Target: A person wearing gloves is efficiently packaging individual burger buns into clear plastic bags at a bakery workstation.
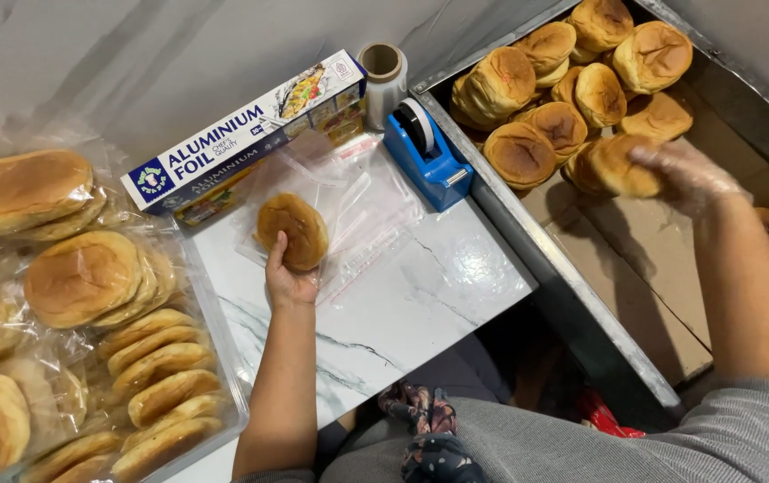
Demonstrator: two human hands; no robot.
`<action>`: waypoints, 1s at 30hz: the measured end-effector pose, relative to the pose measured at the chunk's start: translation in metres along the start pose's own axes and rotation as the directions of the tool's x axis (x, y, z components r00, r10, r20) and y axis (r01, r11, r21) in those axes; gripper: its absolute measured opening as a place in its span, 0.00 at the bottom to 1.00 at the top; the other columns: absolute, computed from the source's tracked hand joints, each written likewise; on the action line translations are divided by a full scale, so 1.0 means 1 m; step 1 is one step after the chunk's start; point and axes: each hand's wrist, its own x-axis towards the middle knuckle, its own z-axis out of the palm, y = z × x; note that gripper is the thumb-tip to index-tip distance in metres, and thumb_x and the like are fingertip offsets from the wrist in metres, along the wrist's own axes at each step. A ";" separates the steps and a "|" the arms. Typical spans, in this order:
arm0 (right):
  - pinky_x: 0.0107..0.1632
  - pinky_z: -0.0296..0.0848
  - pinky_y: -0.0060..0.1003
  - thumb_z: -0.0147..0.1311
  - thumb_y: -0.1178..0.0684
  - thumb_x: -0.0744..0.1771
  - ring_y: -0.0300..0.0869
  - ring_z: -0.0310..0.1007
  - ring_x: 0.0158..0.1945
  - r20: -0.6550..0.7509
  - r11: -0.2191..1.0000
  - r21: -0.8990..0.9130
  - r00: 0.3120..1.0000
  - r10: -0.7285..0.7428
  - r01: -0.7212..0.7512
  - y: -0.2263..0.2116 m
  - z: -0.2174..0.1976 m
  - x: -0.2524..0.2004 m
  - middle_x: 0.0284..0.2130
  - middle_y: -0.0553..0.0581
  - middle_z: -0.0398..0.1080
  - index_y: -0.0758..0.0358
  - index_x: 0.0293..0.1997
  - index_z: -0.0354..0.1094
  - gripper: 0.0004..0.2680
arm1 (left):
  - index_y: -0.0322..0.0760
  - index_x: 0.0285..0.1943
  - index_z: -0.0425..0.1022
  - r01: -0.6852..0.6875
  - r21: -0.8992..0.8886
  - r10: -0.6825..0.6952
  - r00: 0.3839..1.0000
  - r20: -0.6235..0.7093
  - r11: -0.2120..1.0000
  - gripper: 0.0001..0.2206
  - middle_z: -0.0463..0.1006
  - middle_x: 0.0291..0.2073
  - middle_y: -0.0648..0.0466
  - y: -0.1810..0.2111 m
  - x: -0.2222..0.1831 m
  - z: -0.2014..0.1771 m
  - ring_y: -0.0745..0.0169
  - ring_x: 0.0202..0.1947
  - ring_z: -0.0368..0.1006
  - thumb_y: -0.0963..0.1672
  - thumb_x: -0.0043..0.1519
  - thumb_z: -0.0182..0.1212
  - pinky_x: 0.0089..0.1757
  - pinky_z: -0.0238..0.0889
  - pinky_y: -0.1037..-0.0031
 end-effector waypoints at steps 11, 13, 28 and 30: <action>0.54 0.83 0.51 0.62 0.48 0.64 0.45 0.77 0.56 -0.705 0.747 0.606 0.619 0.345 0.273 0.045 -0.023 0.162 0.58 0.53 0.68 0.46 0.52 0.53 0.17 | 0.40 0.62 0.73 -0.020 0.001 0.020 1.000 -0.010 1.000 0.30 0.77 0.58 0.49 0.003 -0.005 0.002 0.50 0.59 0.73 0.45 0.47 0.71 0.47 0.73 0.62; 0.63 0.75 0.59 0.56 0.54 0.68 0.50 0.68 0.64 -0.693 0.735 0.604 0.659 0.293 0.308 0.057 -0.021 0.184 0.64 0.55 0.61 0.46 0.52 0.49 0.15 | 0.39 0.63 0.73 -0.024 0.008 0.024 1.000 -0.005 1.000 0.31 0.77 0.58 0.49 0.004 -0.007 0.004 0.50 0.59 0.73 0.45 0.46 0.72 0.48 0.73 0.63; 0.65 0.80 0.45 0.55 0.52 0.68 0.45 0.87 0.63 -0.966 0.941 -0.063 0.217 -0.142 0.332 0.030 -0.044 0.204 0.74 0.46 0.37 0.35 0.66 0.62 0.18 | 0.38 0.64 0.73 -0.015 0.037 0.016 1.000 -0.007 0.999 0.32 0.76 0.60 0.50 0.004 -0.008 0.007 0.51 0.62 0.71 0.48 0.47 0.71 0.52 0.69 0.65; 0.68 0.69 0.57 0.70 0.52 0.68 0.58 0.63 0.73 -0.967 0.427 0.062 0.161 -0.200 0.902 -0.009 -0.039 0.235 0.74 0.68 0.47 0.54 0.73 0.56 0.26 | 0.38 0.64 0.73 -0.027 0.023 0.026 1.000 0.013 0.999 0.32 0.77 0.59 0.50 0.005 -0.006 0.004 0.51 0.62 0.71 0.48 0.48 0.71 0.54 0.68 0.66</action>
